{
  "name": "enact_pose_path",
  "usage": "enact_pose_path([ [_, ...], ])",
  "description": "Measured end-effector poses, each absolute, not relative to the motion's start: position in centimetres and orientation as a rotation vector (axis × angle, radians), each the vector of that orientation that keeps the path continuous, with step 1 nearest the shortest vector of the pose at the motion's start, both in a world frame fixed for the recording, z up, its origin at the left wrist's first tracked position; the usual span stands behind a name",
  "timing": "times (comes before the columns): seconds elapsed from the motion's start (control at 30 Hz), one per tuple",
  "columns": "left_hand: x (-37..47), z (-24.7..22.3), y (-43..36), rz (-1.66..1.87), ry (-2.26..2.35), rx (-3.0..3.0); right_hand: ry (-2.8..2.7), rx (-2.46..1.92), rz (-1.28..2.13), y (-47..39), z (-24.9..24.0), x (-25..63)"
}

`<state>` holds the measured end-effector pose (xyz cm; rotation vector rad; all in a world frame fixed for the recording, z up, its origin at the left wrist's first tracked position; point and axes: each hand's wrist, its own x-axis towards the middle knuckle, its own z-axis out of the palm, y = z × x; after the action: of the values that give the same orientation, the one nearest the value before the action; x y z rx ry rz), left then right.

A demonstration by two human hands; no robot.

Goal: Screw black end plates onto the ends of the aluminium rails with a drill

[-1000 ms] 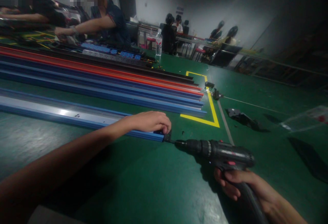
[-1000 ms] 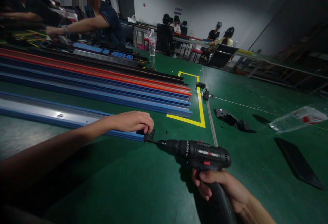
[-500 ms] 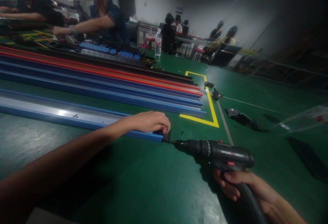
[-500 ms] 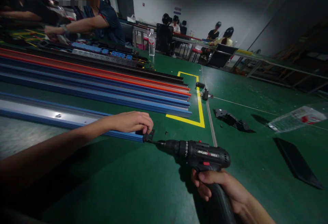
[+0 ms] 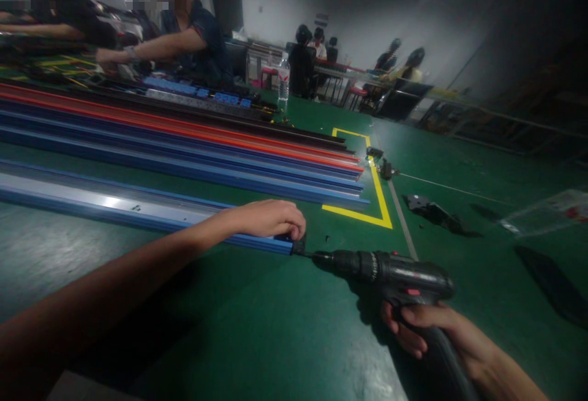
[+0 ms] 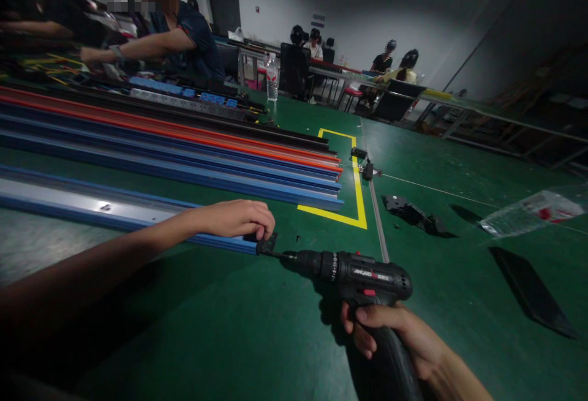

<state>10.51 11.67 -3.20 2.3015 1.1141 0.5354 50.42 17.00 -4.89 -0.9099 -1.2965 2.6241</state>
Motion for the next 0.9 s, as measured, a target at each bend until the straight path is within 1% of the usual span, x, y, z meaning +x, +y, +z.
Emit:
enact_pose_path([
  [0.37,10.54,-3.25,11.80,0.515,1.128,2.314,-1.253,-0.976,2.602,16.78,-4.52,50.04],
  [0.9,10.59,-3.13,11.77,0.484,1.141,2.326,-1.253,-0.919,2.593,16.75,-4.31,50.01],
])
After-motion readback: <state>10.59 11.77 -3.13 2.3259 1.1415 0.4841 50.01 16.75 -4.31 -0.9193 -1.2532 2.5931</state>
